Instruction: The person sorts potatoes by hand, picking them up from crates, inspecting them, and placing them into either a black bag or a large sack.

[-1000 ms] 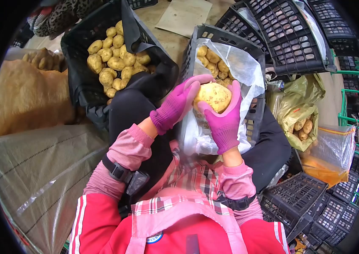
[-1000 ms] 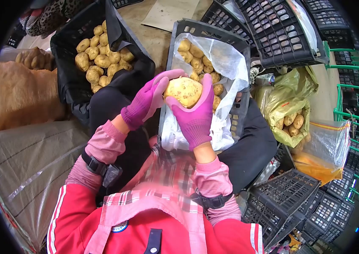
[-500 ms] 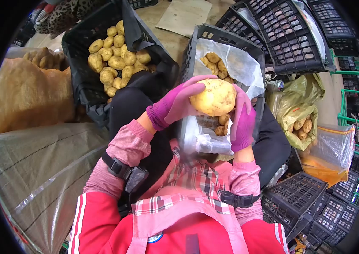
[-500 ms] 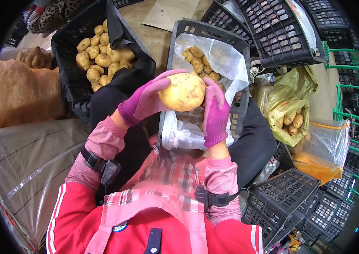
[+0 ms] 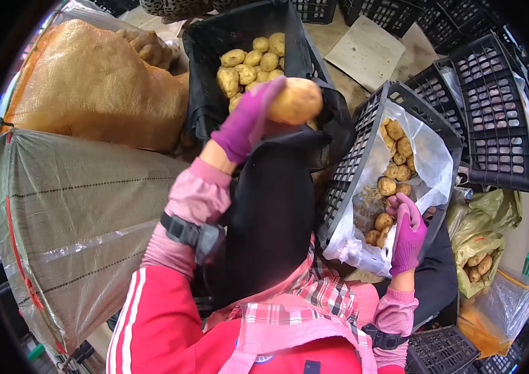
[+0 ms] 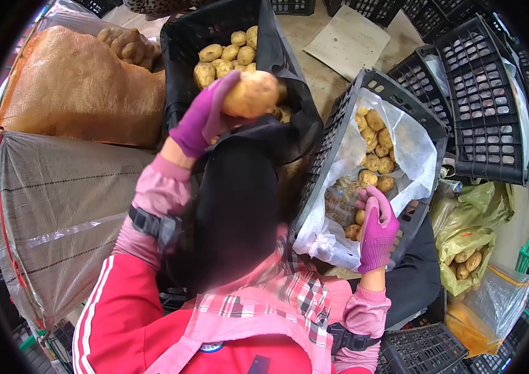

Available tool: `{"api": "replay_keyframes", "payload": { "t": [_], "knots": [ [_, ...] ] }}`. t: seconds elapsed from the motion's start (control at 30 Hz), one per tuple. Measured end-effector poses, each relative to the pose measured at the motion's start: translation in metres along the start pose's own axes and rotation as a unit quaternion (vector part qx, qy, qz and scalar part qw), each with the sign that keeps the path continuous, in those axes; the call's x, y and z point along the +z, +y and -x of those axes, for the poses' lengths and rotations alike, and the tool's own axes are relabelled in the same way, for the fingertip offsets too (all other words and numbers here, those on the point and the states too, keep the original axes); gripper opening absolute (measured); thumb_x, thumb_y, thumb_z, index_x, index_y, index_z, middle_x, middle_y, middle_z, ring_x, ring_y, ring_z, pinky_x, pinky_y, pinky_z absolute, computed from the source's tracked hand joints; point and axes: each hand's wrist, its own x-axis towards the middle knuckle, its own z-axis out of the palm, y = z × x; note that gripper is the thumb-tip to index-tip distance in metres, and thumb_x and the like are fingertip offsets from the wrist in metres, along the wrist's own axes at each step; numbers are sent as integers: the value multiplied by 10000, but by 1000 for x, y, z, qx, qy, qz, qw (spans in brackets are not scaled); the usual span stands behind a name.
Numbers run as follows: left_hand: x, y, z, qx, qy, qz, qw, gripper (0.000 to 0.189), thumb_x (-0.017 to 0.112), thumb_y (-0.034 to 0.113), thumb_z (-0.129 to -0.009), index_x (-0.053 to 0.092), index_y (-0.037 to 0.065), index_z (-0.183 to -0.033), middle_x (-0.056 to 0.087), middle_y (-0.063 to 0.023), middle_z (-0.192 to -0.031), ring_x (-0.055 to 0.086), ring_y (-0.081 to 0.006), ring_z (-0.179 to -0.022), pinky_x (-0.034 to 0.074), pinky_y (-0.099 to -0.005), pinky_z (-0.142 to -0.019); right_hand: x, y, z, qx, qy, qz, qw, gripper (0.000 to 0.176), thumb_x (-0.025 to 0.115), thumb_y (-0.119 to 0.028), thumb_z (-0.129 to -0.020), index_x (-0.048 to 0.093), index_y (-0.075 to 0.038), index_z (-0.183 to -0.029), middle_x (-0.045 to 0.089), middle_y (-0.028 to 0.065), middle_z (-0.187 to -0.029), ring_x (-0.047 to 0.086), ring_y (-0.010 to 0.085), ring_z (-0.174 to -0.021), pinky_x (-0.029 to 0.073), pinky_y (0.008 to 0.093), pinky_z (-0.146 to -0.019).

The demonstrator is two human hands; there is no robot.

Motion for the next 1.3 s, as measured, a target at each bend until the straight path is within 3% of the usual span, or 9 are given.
{"api": "replay_keyframes", "payload": {
  "t": [0.13, 0.17, 0.23, 0.4, 0.67, 0.93, 1.1, 1.13, 1.3],
  "knots": [
    [-68, -70, -14, 95, 63, -307, 945, 518, 650, 323, -920, 511, 20, -1316, 637, -144, -1174, 654, -268, -1052, 534, -387, -874, -8, 22, -3, 18, -4, -2, 1000, 315, 552, -160, -996, 604, 48, -1226, 682, 143, -1084, 660, 174, -920, 520, 290, -845],
    [-102, -101, -29, 162, 15, -583, 796, 501, 635, 328, -929, 517, 20, -1307, 638, -142, -1172, 655, -265, -1044, 530, -372, -856, -12, 24, 1, 29, 6, -1, 1000, 309, 555, -156, -995, 607, 48, -1221, 683, 140, -1078, 659, 170, -919, 524, 291, -838],
    [-94, -108, -57, -160, 198, -166, 953, 462, 607, 300, -936, 548, -23, -1262, 642, -156, -1145, 650, -270, -1018, 511, -352, -874, -31, 28, -3, 16, -25, 51, 998, 308, 568, -156, -988, 613, 44, -1218, 688, 130, -1073, 669, 181, -962, 522, 282, -858],
    [81, 34, -13, 209, 48, -270, 939, 377, 581, 180, -966, 546, -8, -1291, 636, -121, -1165, 604, -184, -1077, 478, -299, -915, -81, 32, -47, -20, 69, 176, 982, 312, 582, -179, -969, 626, 4, -1218, 695, 102, -1065, 651, 149, -943, 505, 272, -848],
    [200, -36, 29, -55, -126, -84, 987, 279, 579, 120, -972, 601, 0, -1223, 633, -45, -1137, 572, -113, -1044, 459, -262, -921, -27, 116, -171, 95, -151, 611, 771, 436, 619, -203, -861, 582, -143, -1291, 606, 187, -1264, 615, 373, -1100, 511, 431, -921],
    [205, -46, 4, -78, -119, -96, 985, 260, 584, 131, -965, 617, -4, -1185, 648, -63, -1066, 576, -91, -974, 468, -257, -876, -22, 222, -191, 34, -166, 730, 662, 404, 566, -240, -942, 530, -249, -1345, 584, 230, -1206, 651, 340, -1036, 541, 461, -824],
    [203, -48, 4, -72, -127, -92, 985, 264, 572, 154, -970, 623, -8, -1173, 648, -43, -1033, 572, -83, -961, 469, -245, -859, -57, 148, -177, 132, -194, 299, 925, 610, 732, -257, -829, 500, -196, -1390, 657, 115, -955, 658, 186, -782, 527, 319, -662],
    [202, -51, 3, -62, -121, -99, 986, 264, 567, 158, -973, 625, -7, -1170, 650, -38, -1028, 572, -81, -958, 468, -241, -855, -58, 101, -160, 264, -203, 96, 938, 622, 737, -278, -842, 491, -166, -1403, 646, 62, -925, 634, 133, -715, 512, 273, -639],
    [199, -55, 2, -149, -154, -9, 977, 368, 569, 203, -985, 535, 13, -1298, 589, -50, -1180, 552, -91, -1041, 464, -241, -895, -56, 8, -81, 117, -204, -254, 938, 665, 588, -380, -957, 341, -69, -1491, 643, 41, -1028, 615, 118, -718, 507, 240, -678]
  ]
}}
